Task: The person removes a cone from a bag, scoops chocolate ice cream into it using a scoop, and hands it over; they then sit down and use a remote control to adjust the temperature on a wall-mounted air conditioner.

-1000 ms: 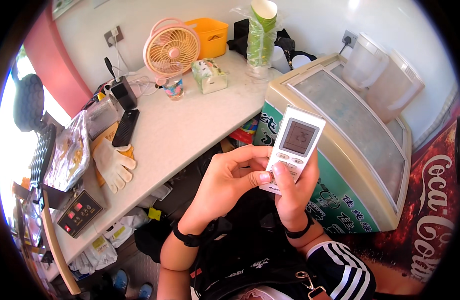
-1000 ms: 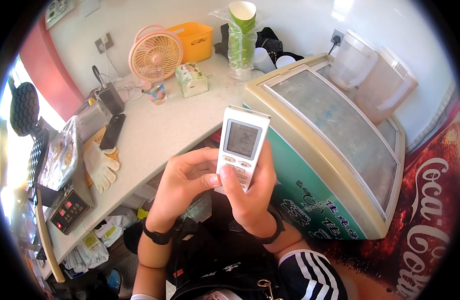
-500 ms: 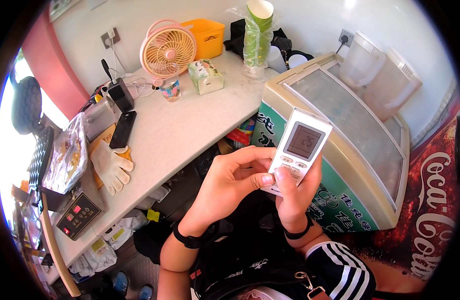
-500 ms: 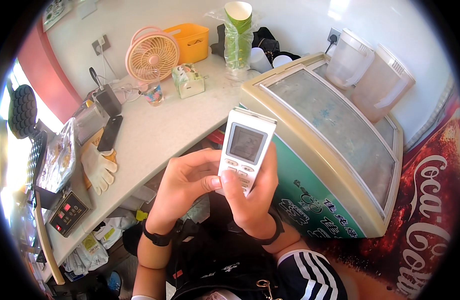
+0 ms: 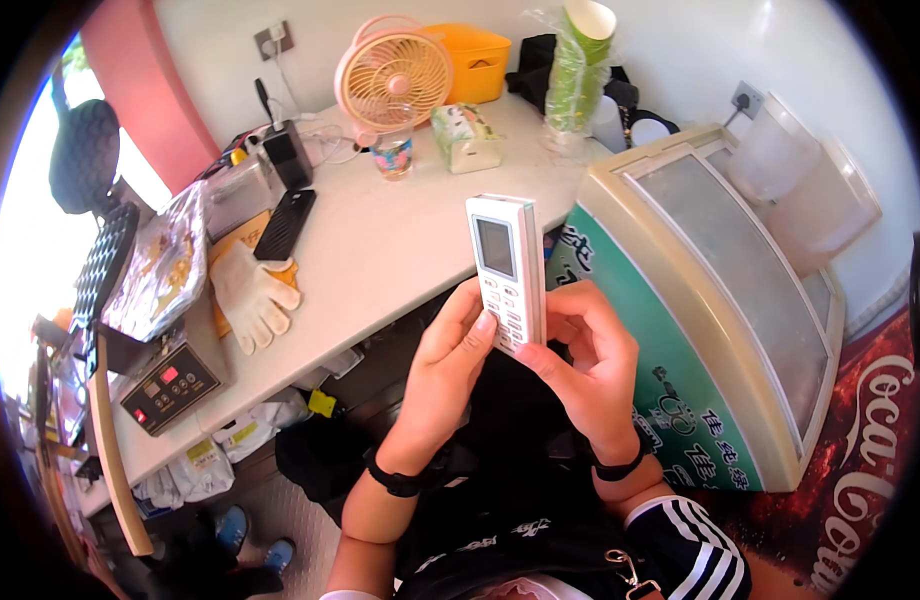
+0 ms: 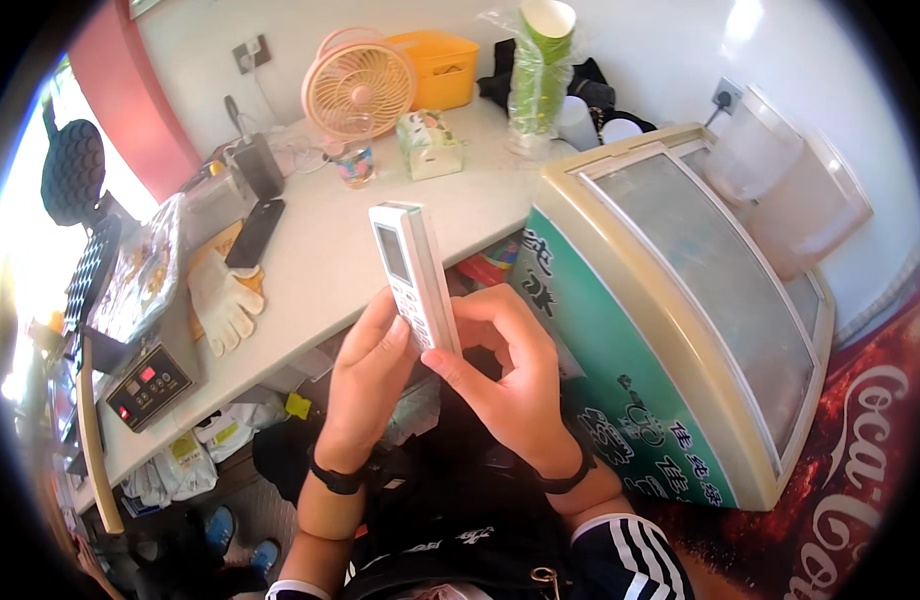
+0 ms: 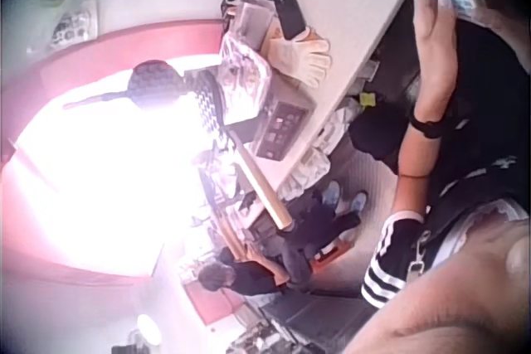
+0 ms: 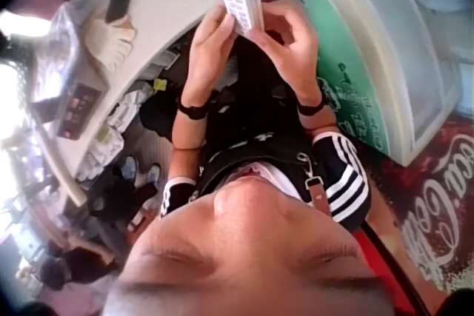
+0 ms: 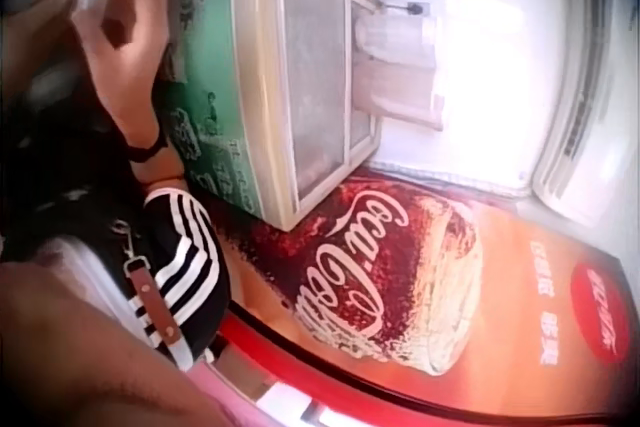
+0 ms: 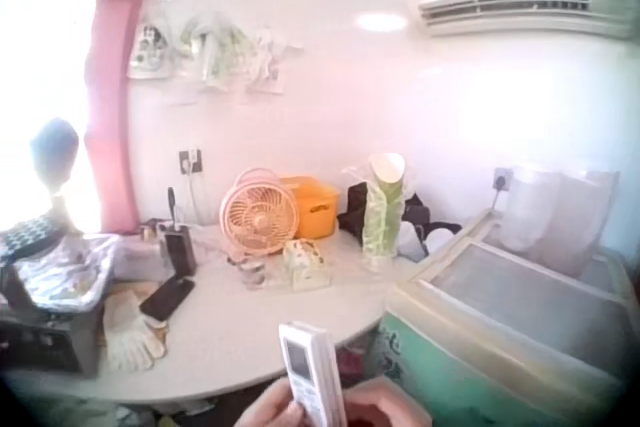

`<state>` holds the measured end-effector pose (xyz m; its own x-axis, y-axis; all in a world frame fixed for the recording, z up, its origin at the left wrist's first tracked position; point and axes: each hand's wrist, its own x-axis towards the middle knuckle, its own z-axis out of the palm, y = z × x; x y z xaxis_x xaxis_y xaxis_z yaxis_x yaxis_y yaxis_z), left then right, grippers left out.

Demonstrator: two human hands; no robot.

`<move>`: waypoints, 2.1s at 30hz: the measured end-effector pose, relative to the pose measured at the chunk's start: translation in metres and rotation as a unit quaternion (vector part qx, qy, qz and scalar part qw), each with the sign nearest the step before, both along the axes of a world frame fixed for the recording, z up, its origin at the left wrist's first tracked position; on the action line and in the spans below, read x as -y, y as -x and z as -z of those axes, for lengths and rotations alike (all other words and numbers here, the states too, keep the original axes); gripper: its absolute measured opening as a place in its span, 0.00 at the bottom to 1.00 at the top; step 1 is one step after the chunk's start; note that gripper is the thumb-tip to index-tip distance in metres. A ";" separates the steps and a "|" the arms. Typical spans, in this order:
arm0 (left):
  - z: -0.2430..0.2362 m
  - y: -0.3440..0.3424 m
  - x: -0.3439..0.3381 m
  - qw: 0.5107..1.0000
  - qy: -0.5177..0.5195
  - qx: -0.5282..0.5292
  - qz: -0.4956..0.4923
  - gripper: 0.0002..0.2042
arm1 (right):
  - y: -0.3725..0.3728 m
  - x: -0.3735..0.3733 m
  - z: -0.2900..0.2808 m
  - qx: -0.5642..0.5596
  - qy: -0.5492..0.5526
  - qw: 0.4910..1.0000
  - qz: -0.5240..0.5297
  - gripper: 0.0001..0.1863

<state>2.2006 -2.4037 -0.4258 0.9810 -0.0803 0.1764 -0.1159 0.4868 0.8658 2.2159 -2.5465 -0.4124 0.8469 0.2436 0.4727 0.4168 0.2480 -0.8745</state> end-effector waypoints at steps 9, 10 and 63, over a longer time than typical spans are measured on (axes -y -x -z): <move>0.022 0.010 -0.037 0.985 0.137 -0.003 -0.108 0.30 | -0.005 -0.032 0.024 0.179 0.125 0.975 -0.044 0.13; 0.022 0.012 -0.044 0.982 0.182 -0.010 -0.039 0.30 | -0.008 -0.033 0.025 0.187 0.127 0.974 -0.014 0.13; 0.037 0.020 -0.020 0.974 -0.187 0.062 -0.110 0.47 | -0.039 -0.015 0.056 -0.171 0.056 0.931 -0.316 0.33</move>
<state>2.1809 -2.3836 -0.4631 0.9548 0.0480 0.2934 -0.2967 0.0925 0.9505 2.2552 -2.5315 -0.4684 0.6132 0.7769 0.1428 -0.0896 0.2480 -0.9646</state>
